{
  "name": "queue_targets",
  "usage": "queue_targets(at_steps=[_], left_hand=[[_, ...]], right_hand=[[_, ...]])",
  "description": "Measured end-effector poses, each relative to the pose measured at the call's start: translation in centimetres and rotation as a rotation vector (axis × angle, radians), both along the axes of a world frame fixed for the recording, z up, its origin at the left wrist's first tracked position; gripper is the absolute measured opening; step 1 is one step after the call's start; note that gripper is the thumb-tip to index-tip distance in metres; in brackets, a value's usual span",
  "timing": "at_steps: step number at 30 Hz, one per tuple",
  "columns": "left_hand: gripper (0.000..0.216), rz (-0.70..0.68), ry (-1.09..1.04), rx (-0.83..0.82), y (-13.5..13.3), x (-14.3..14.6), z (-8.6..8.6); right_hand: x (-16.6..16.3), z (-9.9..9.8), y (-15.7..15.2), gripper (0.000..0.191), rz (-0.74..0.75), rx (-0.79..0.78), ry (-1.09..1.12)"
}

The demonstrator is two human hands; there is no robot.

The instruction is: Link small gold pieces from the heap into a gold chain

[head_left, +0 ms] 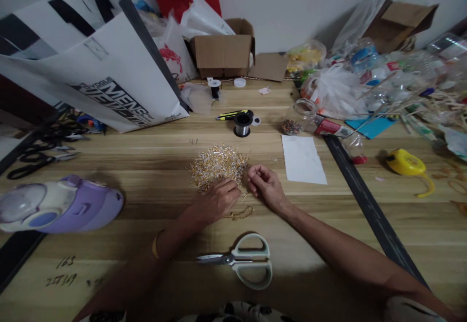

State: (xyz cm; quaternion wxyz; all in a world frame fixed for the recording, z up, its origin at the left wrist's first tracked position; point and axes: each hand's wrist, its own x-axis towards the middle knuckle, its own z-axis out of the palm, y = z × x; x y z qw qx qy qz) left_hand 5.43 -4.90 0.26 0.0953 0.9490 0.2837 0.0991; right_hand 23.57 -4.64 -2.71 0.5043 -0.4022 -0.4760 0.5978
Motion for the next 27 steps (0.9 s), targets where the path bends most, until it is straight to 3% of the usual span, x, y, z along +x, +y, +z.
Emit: queue_targets(at_steps=[6, 13, 19, 27], left_hand=[[0.023, 0.016, -0.118, -0.047, 0.4, -0.1, -0.4], [0.014, 0.271, -0.551, -0.392, 1.5, -0.4, -1.6], [0.011, 0.452, -0.748, -0.739, 1.7, -0.4, -1.7], [0.028, 0.516, -0.808, -0.863, 1.9, -0.6, -2.3]], right_hand=[[0.1, -0.3, 0.0, 0.025, 0.006, -0.012, -0.006], [-0.2, -0.1, -0.3, 0.027, 0.042, 0.022, -0.034], [-0.4, -0.1, -0.7, 0.027, 0.083, 0.024, -0.079], [-0.5, -0.1, -0.6, 0.029, 0.092, -0.018, -0.019]])
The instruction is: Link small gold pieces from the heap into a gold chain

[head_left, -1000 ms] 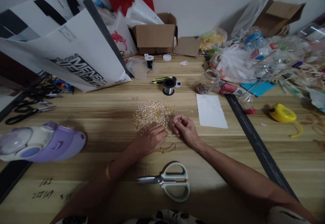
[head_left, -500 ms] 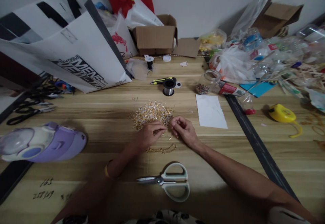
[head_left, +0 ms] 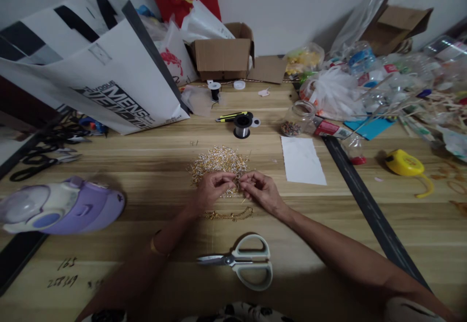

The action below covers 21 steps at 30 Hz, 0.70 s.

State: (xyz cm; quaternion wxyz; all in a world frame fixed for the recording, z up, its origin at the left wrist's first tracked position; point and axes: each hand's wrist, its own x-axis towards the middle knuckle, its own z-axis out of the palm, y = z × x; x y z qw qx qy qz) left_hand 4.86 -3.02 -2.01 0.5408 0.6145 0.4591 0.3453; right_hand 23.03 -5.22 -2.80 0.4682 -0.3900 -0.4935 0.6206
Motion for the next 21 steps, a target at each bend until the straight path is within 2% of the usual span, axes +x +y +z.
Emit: queue_targets(at_steps=[4, 15, 21], left_hand=[[0.022, 0.000, 0.056, 0.028, 0.03, -0.04, -0.36], [0.014, 0.006, 0.060, 0.062, -0.08, 0.16, 0.24], [0.013, 0.012, 0.056, 0.066, -0.03, 0.19, 0.06]], right_hand=[[-0.04, 0.10, 0.05, 0.029, -0.004, -0.009, -0.004], [-0.01, -0.17, -0.02, 0.029, 0.008, 0.032, -0.058], [0.04, -0.17, -0.12, 0.026, 0.008, 0.108, -0.128]])
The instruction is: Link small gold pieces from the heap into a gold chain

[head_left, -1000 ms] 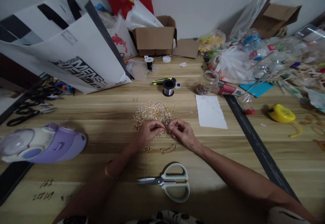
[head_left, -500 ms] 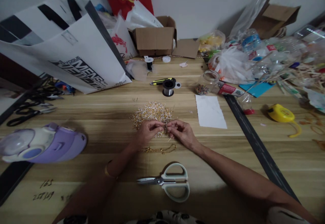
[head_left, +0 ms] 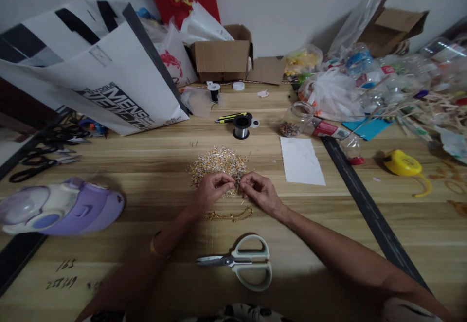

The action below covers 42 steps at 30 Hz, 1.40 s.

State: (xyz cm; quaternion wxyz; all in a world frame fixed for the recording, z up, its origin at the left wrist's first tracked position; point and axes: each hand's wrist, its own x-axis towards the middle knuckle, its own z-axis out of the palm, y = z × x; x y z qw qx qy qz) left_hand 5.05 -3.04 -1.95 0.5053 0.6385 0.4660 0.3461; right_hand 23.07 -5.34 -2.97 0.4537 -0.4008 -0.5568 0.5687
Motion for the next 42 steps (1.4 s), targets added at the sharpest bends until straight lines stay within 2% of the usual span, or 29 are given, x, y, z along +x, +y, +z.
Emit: queue_targets(at_steps=[25, 38, 42], left_hand=[[0.010, -0.035, 0.008, -0.054, -0.2, 0.2, 1.1], [0.011, -0.086, -0.020, -0.039, -0.3, 0.1, 0.9], [0.012, -0.096, 0.008, -0.037, -0.2, 0.0, 0.3]], right_hand=[[0.1, -0.4, -0.1, 0.022, 0.040, 0.049, -0.044], [0.1, -0.6, -0.1, 0.022, 0.037, 0.044, -0.026], [0.1, -0.5, -0.1, 0.024, 0.027, 0.055, -0.039]])
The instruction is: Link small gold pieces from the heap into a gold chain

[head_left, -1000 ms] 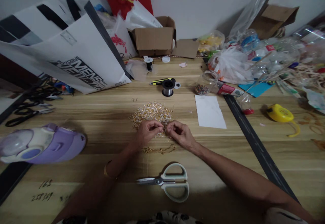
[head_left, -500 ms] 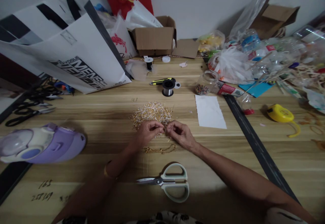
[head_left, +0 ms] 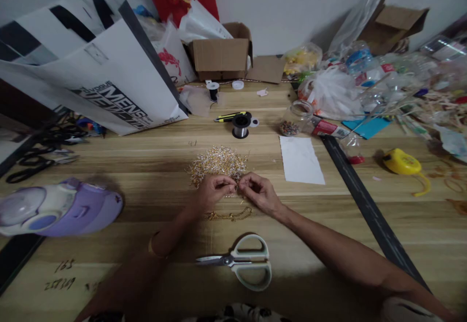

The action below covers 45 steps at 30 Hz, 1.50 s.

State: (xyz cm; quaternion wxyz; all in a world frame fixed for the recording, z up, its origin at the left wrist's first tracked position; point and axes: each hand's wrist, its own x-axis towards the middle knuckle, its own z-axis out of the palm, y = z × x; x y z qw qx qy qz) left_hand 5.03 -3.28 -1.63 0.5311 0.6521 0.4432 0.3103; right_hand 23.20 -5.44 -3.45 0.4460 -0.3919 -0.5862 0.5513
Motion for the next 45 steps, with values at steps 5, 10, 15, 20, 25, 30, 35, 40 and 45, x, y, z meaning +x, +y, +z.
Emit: queue_targets(at_steps=[5, 10, 15, 20, 25, 30, 35, 40, 45], left_hand=[[0.013, -0.026, -0.018, -0.016, 0.12, -0.19, -0.56], [0.014, -0.033, -0.035, -0.067, 0.09, -0.10, -0.18], [0.016, -0.042, -0.068, -0.112, 0.06, -0.16, -0.07], [0.019, -0.056, -0.091, -0.138, 0.17, -0.30, -0.40], [0.018, -0.064, -0.053, -0.083, 0.15, -0.24, -0.32], [0.014, -0.066, 0.035, 0.001, -0.15, 0.00, 0.28], [0.011, -0.035, 0.128, 0.101, -0.47, 0.29, 0.34], [0.011, -0.048, 0.185, 0.156, -0.49, 0.34, -0.03], [0.012, -0.062, 0.166, 0.135, -0.41, 0.21, -0.13]], right_hand=[[0.01, 0.18, 0.02, 0.025, -0.011, 0.007, -0.003], [0.06, 0.09, 0.00, 0.025, -0.014, 0.002, -0.015], [0.04, -0.03, 0.02, 0.025, -0.013, -0.013, 0.000], [-0.05, 0.07, 0.02, 0.025, -0.012, -0.047, 0.014], [-0.11, 0.06, 0.06, 0.026, -0.004, -0.070, 0.045], [-0.09, 0.01, 0.07, 0.026, 0.017, -0.079, 0.048], [-0.07, -0.01, 0.02, 0.024, 0.024, -0.028, 0.012], [-0.04, 0.32, -0.06, 0.023, 0.033, 0.008, -0.023], [0.07, 0.62, 0.00, 0.025, -0.008, 0.019, -0.020]])
